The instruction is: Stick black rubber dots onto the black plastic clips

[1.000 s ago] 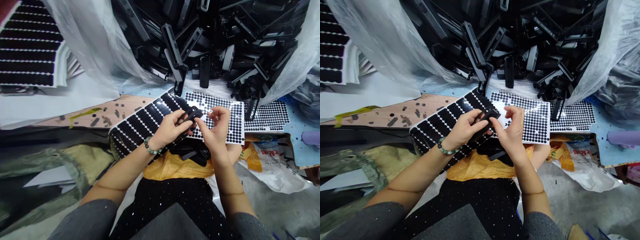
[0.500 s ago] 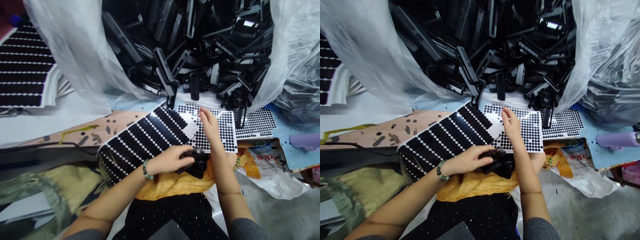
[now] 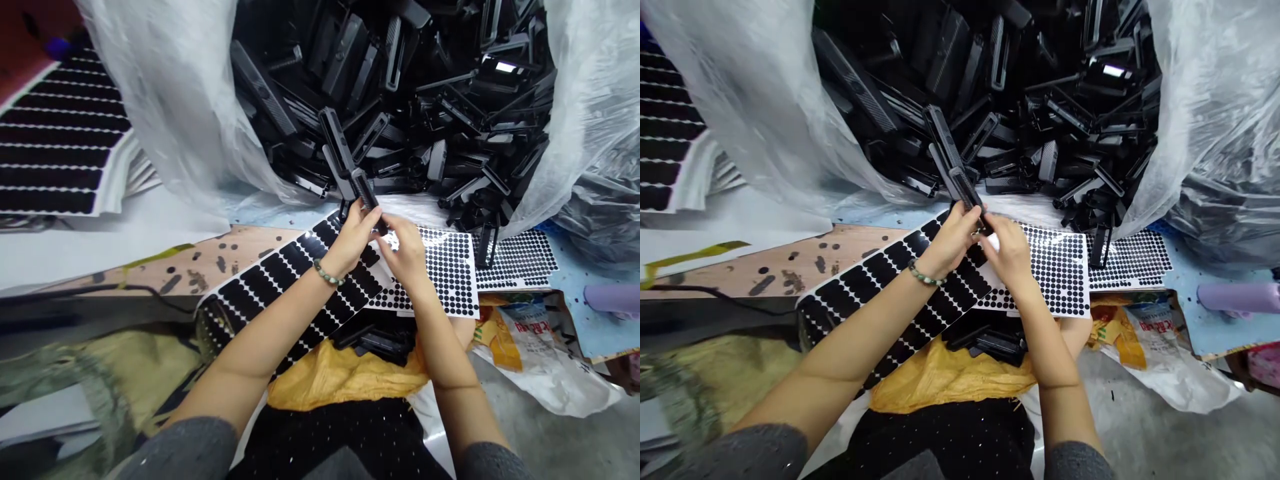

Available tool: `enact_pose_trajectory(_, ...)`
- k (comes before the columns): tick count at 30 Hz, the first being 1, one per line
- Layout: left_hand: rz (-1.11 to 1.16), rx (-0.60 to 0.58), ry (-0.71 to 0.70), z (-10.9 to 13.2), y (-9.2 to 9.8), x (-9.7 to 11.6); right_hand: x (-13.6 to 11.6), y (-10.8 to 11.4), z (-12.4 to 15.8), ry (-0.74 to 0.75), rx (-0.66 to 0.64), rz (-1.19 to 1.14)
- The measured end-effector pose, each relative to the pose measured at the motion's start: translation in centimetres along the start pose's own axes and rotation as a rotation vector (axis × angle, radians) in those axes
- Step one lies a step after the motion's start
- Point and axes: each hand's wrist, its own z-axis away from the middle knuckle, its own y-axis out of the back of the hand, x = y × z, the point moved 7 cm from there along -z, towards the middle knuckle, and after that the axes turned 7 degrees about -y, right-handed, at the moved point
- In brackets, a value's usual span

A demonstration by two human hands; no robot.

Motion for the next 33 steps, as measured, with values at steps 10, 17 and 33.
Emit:
enact_pose_trajectory(10,0.106,-0.075,0.158,3.2,2.4,-0.7,3.9,-1.8,1.8,-0.498,-0.278,0.438)
enact_pose_trajectory(17,0.213,-0.097,0.133,4.8,3.5,-2.1,4.2,-2.5,1.6,-0.442,-0.243,0.351)
enact_pose_trajectory(33,0.193,-0.116,0.11,6.3,3.1,-3.3,0.8,-2.0,4.1,-0.533,-0.163,-0.614)
